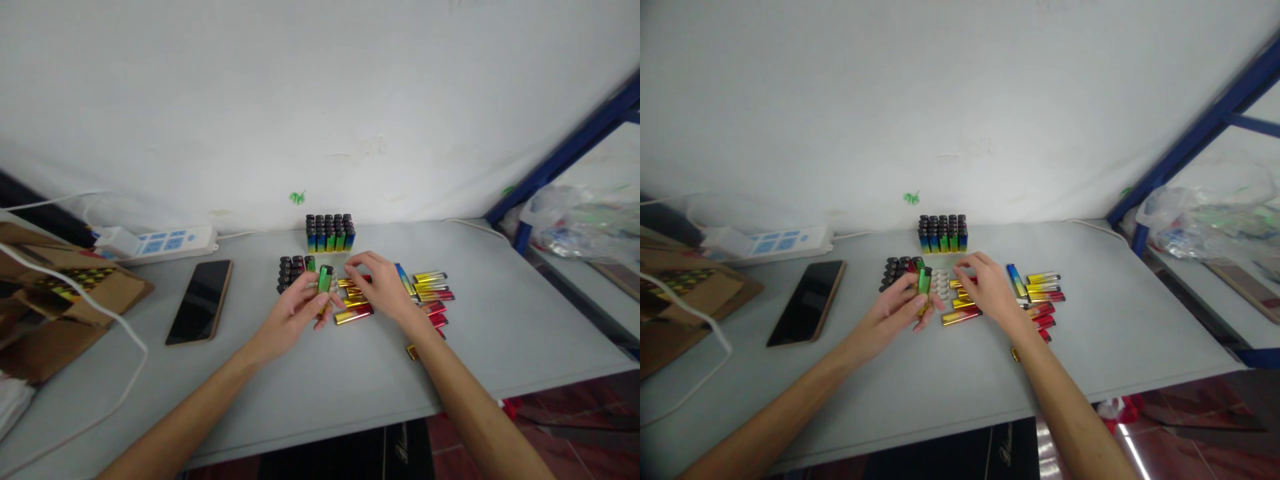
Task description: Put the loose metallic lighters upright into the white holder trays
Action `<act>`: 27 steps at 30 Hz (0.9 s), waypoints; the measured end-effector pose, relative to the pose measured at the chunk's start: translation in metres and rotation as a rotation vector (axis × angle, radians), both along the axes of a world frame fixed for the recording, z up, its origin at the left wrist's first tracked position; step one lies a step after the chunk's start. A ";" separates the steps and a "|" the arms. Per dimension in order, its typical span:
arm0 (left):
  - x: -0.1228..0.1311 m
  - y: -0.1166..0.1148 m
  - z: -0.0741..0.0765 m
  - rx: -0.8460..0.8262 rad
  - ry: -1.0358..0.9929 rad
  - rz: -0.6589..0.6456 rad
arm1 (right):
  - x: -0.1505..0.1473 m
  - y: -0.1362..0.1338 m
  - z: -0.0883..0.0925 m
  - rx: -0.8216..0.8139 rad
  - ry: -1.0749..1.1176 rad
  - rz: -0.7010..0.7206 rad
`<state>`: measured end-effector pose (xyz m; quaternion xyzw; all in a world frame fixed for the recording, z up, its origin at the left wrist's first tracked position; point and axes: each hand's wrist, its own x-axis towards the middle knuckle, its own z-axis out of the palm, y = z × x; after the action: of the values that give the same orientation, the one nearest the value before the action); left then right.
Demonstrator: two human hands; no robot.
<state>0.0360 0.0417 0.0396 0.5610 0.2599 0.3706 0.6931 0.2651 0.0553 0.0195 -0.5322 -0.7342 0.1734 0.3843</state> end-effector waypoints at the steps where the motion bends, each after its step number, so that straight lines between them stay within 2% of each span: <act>1: -0.001 0.001 0.000 0.009 -0.004 -0.007 | 0.000 0.000 -0.003 -0.010 -0.051 0.063; 4: -0.003 0.004 0.001 0.038 0.028 -0.044 | -0.005 -0.003 -0.013 -0.035 -0.160 0.234; 6: -0.003 0.005 0.002 0.046 0.043 -0.043 | -0.009 -0.005 -0.019 -0.046 -0.225 0.266; 10: -0.002 0.004 -0.001 0.046 0.116 0.057 | -0.016 -0.005 -0.023 -0.047 -0.256 0.192; 17: -0.008 0.013 -0.014 0.183 0.339 0.233 | -0.025 -0.003 -0.023 -0.039 -0.273 0.077; 22: -0.010 0.016 -0.018 0.228 0.444 0.325 | -0.025 -0.003 -0.026 -0.059 -0.245 0.086; 27: -0.008 0.012 -0.015 0.210 0.470 0.347 | -0.025 -0.004 -0.024 -0.078 -0.245 0.084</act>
<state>0.0280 0.0539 0.0241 0.6470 0.4655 0.3683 0.4785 0.2405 0.0512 -0.0043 -0.5326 -0.7900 0.1517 0.2632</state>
